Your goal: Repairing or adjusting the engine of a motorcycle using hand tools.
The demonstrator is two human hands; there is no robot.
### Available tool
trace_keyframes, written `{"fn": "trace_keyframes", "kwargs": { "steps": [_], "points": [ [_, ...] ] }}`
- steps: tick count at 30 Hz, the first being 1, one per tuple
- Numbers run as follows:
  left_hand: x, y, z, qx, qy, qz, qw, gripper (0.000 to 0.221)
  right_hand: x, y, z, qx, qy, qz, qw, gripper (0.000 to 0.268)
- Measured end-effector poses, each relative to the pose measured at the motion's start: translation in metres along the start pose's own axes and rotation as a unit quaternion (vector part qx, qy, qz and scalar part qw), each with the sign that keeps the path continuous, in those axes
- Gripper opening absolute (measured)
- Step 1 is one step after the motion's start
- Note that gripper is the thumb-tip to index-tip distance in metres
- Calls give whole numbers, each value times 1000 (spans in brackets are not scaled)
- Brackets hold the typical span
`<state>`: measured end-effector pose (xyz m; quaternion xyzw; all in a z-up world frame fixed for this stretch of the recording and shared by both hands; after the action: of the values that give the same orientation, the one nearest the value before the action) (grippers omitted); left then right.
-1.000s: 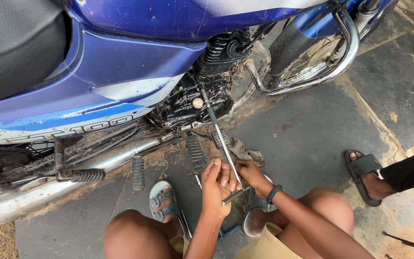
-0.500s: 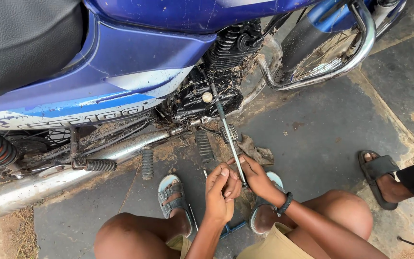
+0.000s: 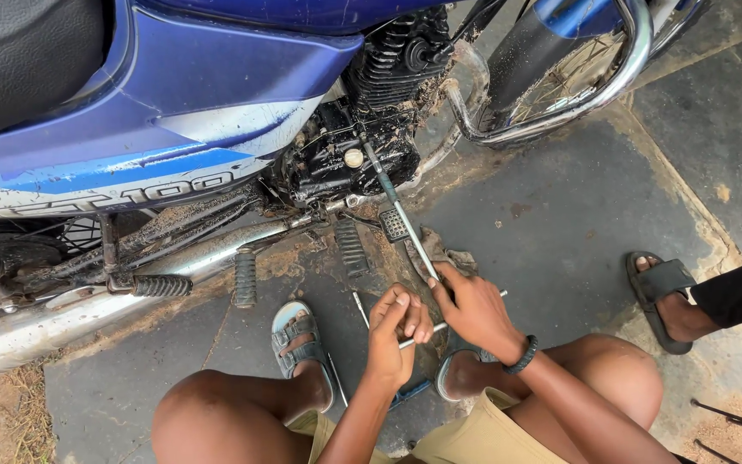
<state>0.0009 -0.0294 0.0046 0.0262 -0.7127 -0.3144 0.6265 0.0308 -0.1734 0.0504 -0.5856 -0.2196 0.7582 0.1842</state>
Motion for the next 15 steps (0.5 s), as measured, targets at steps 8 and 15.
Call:
{"fn": "trace_keyframes", "kwargs": {
  "steps": [8,15],
  "points": [
    [-30,4,-5,51,142,68,986,18,-11,-30,2,-66,38,99,992,62],
    [-60,-16,-9,36,246,103,963,16,-4,-32,6,-135,85,191,969,41]
  ]
}}
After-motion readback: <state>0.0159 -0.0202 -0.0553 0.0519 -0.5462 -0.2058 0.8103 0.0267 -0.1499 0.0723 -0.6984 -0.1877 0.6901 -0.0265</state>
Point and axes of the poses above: each hand's wrist, its own z-axis away from the middle knuckle, its own x-axis out of the palm, y = z × x, the point moved 3 cm from there along -z, towards the middle knuckle, and after that the axes turned 8 degrees about -y, right-handed, at the moved point
